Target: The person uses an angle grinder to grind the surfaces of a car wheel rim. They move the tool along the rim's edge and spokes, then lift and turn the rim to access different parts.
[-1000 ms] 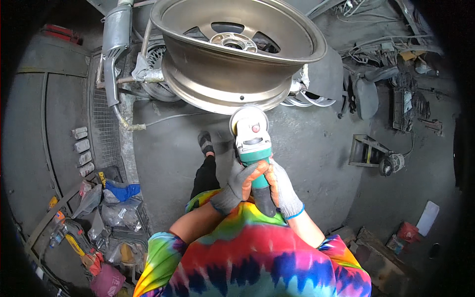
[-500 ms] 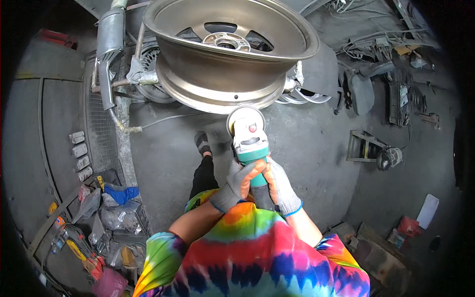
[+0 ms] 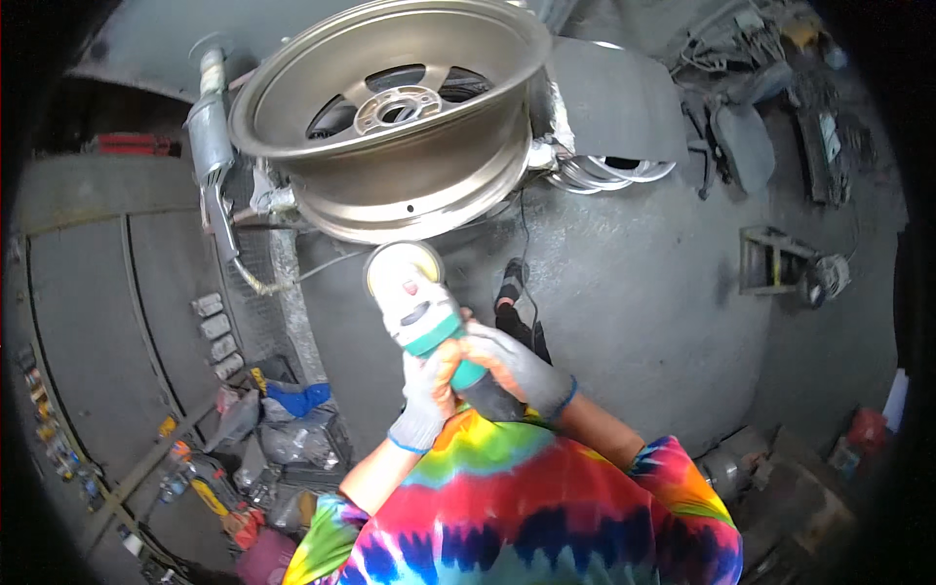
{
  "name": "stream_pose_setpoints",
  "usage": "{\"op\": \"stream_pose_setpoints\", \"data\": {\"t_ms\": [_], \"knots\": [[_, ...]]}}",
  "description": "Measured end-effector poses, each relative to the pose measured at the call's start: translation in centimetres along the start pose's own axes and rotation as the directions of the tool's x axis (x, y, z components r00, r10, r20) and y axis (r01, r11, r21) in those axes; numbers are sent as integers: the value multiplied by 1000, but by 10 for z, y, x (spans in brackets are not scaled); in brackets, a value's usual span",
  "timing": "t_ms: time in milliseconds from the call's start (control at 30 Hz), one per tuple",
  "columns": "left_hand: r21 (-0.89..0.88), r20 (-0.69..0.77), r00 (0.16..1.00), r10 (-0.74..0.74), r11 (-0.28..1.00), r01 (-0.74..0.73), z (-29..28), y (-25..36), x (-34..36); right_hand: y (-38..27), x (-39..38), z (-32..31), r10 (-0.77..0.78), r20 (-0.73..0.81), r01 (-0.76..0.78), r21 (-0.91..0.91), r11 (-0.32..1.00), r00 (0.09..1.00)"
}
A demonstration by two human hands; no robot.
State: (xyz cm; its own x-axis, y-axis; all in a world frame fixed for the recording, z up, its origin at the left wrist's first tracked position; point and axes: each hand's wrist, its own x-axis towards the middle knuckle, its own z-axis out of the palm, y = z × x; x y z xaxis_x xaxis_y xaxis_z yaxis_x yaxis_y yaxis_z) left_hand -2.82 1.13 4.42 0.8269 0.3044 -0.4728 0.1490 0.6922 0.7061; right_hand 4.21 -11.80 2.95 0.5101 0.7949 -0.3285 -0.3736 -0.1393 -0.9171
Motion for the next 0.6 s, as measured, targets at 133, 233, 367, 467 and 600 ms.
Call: {"op": "stream_pose_setpoints", "data": {"t_ms": [133,233,367,467,600], "knots": [[-74,-152,988,-8,997,-3,-15,-2,-6,-20,18,15,138,53,-144,547,825,989],[10,-149,989,21,1000,-20,-9,-5,-4,-15,17,13,100,21,-99,412,906,995],[24,-158,987,4,1000,0,-3,-8,2,-15,16,6,94,-36,-75,357,931,995],[78,-174,985,2,997,12,4,-1,6,-15,20,5,85,-49,-60,385,921,995],[85,-161,987,11,996,2,5,1,9,-6,24,7,60,-30,-43,403,914,998]]}}
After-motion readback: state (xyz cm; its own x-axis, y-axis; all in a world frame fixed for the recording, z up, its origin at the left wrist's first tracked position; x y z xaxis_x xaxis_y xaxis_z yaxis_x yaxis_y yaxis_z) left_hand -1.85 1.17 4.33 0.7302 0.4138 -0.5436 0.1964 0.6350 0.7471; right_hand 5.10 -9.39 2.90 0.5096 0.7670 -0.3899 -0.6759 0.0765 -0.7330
